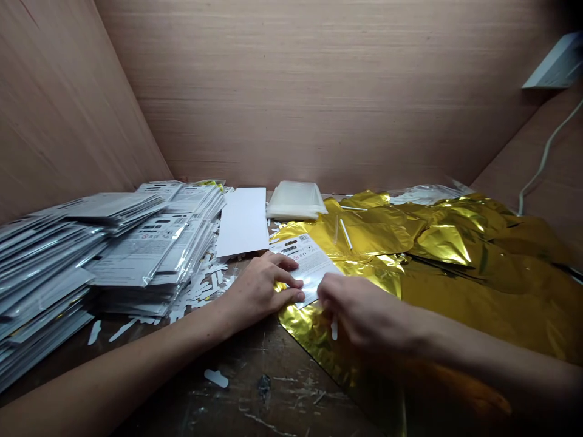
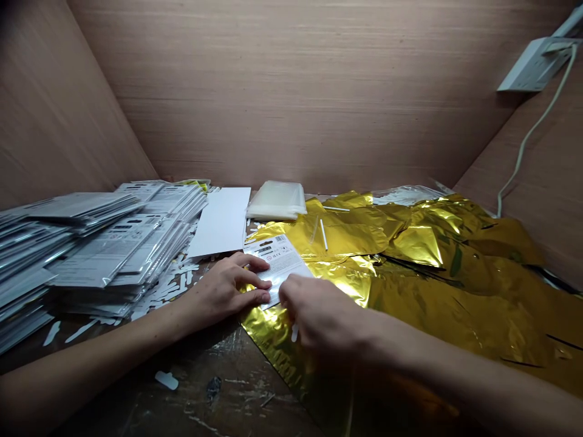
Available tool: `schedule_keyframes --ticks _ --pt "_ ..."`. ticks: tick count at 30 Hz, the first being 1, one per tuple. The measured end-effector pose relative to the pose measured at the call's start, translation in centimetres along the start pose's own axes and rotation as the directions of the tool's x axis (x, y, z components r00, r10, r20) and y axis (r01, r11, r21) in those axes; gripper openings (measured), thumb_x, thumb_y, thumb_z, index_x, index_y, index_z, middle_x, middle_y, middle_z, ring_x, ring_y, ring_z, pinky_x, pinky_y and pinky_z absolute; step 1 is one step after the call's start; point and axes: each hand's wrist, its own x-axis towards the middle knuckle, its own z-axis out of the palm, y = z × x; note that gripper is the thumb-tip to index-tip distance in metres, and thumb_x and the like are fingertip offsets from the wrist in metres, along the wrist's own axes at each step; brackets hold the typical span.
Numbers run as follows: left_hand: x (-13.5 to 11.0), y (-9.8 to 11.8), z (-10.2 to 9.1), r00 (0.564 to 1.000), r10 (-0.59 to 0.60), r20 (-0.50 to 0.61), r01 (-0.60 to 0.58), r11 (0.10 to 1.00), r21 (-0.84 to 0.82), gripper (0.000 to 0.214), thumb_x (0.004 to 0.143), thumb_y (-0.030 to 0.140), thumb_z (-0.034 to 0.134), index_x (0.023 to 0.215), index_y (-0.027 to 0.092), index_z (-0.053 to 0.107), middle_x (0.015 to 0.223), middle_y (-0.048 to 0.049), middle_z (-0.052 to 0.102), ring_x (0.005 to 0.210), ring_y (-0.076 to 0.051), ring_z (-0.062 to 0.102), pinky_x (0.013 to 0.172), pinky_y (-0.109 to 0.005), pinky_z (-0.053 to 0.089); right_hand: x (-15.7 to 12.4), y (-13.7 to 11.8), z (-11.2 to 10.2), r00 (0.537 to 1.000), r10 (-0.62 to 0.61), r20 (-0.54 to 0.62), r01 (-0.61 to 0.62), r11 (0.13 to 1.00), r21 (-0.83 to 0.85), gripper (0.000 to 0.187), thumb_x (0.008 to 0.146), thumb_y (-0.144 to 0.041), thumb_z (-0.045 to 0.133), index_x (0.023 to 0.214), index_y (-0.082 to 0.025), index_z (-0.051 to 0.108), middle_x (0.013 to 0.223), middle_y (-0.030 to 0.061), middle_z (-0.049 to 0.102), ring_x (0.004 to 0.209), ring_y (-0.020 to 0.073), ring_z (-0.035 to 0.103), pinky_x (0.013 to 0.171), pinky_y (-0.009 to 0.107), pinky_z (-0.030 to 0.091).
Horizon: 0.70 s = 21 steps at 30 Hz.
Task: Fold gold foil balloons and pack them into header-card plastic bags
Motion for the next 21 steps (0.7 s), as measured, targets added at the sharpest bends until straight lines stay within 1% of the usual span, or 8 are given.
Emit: schedule_keyframes --ticks 1,3,5,7,9,12,15,21 --pt "0.0 0.0 0.0 1.0 -0.006 0.002 0.006 1.0 -0.004 0.011 0.085 0.038 0.08 0.094 0.032 0.084 0.122 -0.0027 0.072 0.115 -0.024 0.065 0.102 -0.041 0.05 0.2 1.5 -2.2 0.983 0.122 -0.137 -0.099 0.982 0.159 0.005 0.084 -0.015 0.063 0.082 -0.017 0.059 0.074 0.0039 0.064 0.061 0.0144 0.052 0.055 0.028 0.04" --pt "-0.1 0.0 -0.1 1.0 -0.014 0.002 0.014 1.0 -0.003 0.01 0.086 0.038 0.079 0.093 0.032 0.084 0.123 -0.0029 0.072 0.115 -0.025 0.065 0.101 -0.043 0.05 0.5 4.9 -7.0 0.801 0.377 -0.465 -0.179 0.892 0.416 0.013 0.096 -0.018 0.051 0.087 -0.015 0.059 0.079 0.0081 0.067 0.056 0.012 0.055 0.053 0.027 0.043" --pt "-0.1 0.1 -0.1 1.0 -0.004 -0.014 0.005 1.0 0.013 0.01 0.084 0.036 0.081 0.092 0.031 0.084 0.121 -0.0041 0.073 0.113 -0.026 0.066 0.099 -0.046 0.05 0.1 7.6 -10.7 0.65 0.441 -0.619 -0.172 0.878 0.446 0.034 0.1 -0.006 0.022 0.099 -0.013 0.055 0.103 0.0183 0.068 0.069 0.0117 0.064 0.062 0.03 0.05" --pt "-0.2 0.3 -0.1 0.995 0.067 -0.07 -0.065 0.997 0.033 0.009 0.084 0.031 0.08 0.092 0.028 0.083 0.121 -0.0064 0.073 0.111 -0.027 0.066 0.098 -0.048 0.051 -1.0 8.5 -11.5 0.539 0.424 -0.728 -0.033 0.874 0.485 0.025 0.101 -0.006 0.033 0.111 -0.012 0.055 0.116 0.0205 0.068 0.093 0.0165 0.072 0.081 0.036 0.056" --pt "-0.4 0.8 -0.1 0.972 0.2 -0.123 -0.197 0.98 0.03 0.01 0.088 0.023 0.074 0.095 0.024 0.082 0.12 -0.0083 0.072 0.109 -0.026 0.066 0.094 -0.045 0.052 -2.6 7.8 -9.3 0.696 0.214 -0.685 0.083 0.924 0.373 0.023 0.1 -0.014 0.05 0.121 -0.016 0.06 0.125 0.0181 0.068 0.113 0.0235 0.07 0.096 0.041 0.057" --pt "-0.6 2.1 0.0 0.942 0.328 -0.074 -0.332 0.943 -0.036 0.015 0.09 0.016 0.068 0.099 0.02 0.079 0.112 -0.0075 0.073 0.102 -0.021 0.066 0.087 -0.036 0.055 -4.2 5.6 -4.1 0.932 -0.216 -0.29 0.226 0.974 0.001 0.037 0.096 -0.015 0.061 0.133 -0.022 0.064 0.138 0.0123 0.066 0.125 0.025 0.065 0.105 0.039 0.056" --pt "-0.7 3.1 0.1 0.947 0.321 0.029 -0.319 0.947 -0.043 0.01 0.087 0.022 0.074 0.096 0.02 0.077 0.106 -0.0057 0.074 0.097 -0.021 0.066 0.085 -0.034 0.056 -3.9 4.7 -1.2 0.933 -0.36 -0.016 0.356 0.927 -0.118 0.041 0.098 -0.014 0.059 0.139 -0.02 0.061 0.146 0.0124 0.06 0.127 0.0234 0.064 0.106 0.034 0.056" --pt "-1.3 2.8 0.9 0.933 0.356 -0.047 -0.352 0.933 0.076 0.017 0.095 0.013 0.058 0.09 0.02 0.074 0.105 -0.0044 0.076 0.091 -0.019 0.072 0.085 -0.031 0.058 -2.3 6.6 -1.3 0.884 -0.463 -0.056 0.453 0.881 -0.139 0.03 0.103 -0.013 0.053 0.13 -0.014 0.066 0.14 0.0134 0.065 0.126 0.0192 0.064 0.113 0.03 0.05"
